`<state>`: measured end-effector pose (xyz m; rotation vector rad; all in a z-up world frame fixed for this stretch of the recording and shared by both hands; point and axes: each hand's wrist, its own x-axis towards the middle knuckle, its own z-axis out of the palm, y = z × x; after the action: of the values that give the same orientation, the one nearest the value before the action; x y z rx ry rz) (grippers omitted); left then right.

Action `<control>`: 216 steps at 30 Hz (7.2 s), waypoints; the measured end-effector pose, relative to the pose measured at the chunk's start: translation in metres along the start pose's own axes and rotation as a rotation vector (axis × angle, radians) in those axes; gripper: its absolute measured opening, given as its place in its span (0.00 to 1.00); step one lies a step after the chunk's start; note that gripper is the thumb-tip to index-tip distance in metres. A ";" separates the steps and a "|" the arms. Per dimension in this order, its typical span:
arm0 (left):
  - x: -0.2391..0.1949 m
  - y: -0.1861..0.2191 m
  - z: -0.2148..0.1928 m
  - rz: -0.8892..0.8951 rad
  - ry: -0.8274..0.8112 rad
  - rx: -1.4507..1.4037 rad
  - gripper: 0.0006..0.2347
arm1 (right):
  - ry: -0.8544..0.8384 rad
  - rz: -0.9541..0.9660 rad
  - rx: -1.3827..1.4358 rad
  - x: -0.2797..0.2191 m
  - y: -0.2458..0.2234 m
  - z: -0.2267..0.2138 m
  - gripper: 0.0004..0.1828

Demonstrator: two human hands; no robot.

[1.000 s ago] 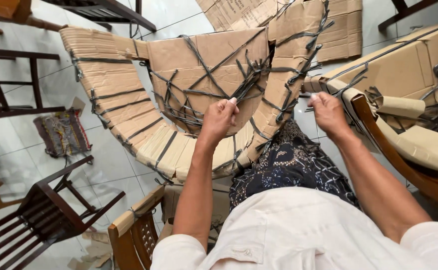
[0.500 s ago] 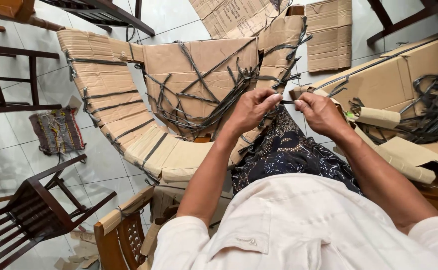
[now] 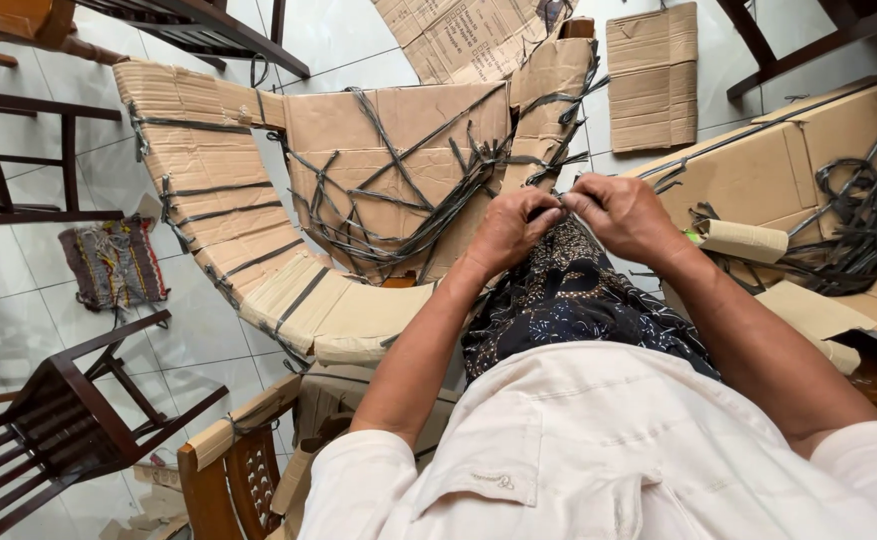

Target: Securing cardboard padding to a wooden furniture frame using plastic straps

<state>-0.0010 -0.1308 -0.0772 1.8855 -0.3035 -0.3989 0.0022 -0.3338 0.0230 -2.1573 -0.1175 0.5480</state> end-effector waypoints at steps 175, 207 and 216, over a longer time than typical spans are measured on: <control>0.001 -0.057 0.029 -0.444 0.450 -0.906 0.08 | 0.125 0.268 0.253 -0.020 0.094 -0.026 0.13; -0.040 -0.024 0.090 0.207 0.579 0.143 0.09 | 0.050 0.150 0.071 -0.056 0.079 -0.023 0.13; -0.006 -0.046 0.102 0.096 0.530 0.034 0.14 | 0.054 0.063 -0.001 -0.044 0.079 -0.030 0.16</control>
<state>-0.0480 -0.1995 -0.1518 1.9233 -0.0425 0.1757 -0.0333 -0.4159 -0.0086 -2.1805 -0.0203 0.5252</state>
